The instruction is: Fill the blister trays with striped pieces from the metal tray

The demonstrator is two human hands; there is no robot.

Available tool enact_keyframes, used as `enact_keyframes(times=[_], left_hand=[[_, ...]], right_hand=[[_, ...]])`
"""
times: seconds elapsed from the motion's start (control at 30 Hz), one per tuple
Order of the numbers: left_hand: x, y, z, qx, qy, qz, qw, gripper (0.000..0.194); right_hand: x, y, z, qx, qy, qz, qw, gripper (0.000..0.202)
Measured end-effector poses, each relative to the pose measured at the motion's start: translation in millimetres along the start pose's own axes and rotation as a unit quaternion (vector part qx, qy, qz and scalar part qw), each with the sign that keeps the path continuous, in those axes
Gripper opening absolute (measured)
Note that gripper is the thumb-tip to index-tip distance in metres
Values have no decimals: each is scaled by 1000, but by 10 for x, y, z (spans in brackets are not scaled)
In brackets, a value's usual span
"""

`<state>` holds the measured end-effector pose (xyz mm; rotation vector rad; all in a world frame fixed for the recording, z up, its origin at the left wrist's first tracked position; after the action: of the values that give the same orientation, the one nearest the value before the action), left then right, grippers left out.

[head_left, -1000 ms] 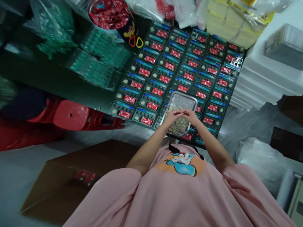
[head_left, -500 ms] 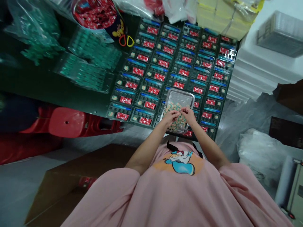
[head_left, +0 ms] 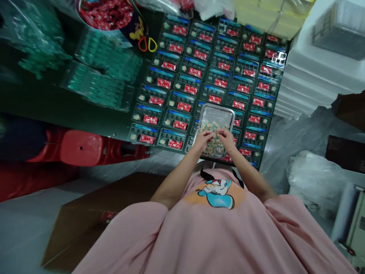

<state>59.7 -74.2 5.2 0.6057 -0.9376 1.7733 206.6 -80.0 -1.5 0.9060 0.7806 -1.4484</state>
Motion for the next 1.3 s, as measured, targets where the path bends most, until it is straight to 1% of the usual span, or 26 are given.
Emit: enact_keyframes(times=[0.07,0.13,0.27,0.33,0.4,0.47,0.5,0.53,0.57,0.63,0.73,0.77,0.83,0.9,1.0,1.1,1.2,1.3], left_hand=[[-19,17,-4,18,0,8,1000,36],[-27,29,0,23,1,9,1000,34],[-16,45,29,14,6,14,1000,33],[-1,54,46,4,8,15,1000,33],[18,71,60,-2,8,14,1000,32],[35,97,69,-4,9,19,1000,31],[41,111,72,-4,10,25,1000,30],[47,125,74,-4,13,35,999,30],[51,138,76,-5,15,45,999,31],[56,159,79,-5,21,61,998,32],[62,175,82,-3,29,68,997,34],[64,176,82,-2,31,69,997,34],[71,173,80,-3,36,70,997,35],[81,167,74,-4,42,75,996,35],[97,158,62,-7,53,91,994,33],[111,148,49,-16,67,108,992,31],[119,143,36,-34,78,132,988,30],[117,156,24,-45,88,150,984,28]], right_hand=[[26,-11,0,4,-3,1,1000,25],[34,-33,16,9,-5,12,1000,25],[-8,-93,75,12,12,36,999,22],[-62,-99,83,2,29,58,998,20],[-145,-47,45,-10,45,108,993,17],[-255,83,-51,3,56,201,978,18],[-317,170,-118,21,59,261,963,20],[-378,259,-192,42,58,326,943,22],[-434,340,-267,59,55,390,917,24],[-516,444,-407,61,43,501,862,24],[-563,440,-537,18,31,610,792,21],[-565,412,-557,6,27,631,775,20],[-565,352,-577,-3,16,656,754,21],[-560,306,-580,-3,6,667,745,22],[-556,274,-575,-6,9,671,742,23],[-554,282,-565,-3,9,663,749,25],[-567,312,-550,9,-8,651,759,28],[-596,347,-533,14,-31,633,774,24]])
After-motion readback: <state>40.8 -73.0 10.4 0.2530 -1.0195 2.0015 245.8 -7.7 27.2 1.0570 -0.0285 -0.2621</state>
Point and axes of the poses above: each hand's wrist, its own z-axis away from the middle knuckle, its own y-axis out of the back of the hand, x = y × z, the point moved 3 cm from there along -z, towards the middle knuckle, and after that the axes turned 7 degrees about -y, right-handed, at the moved point
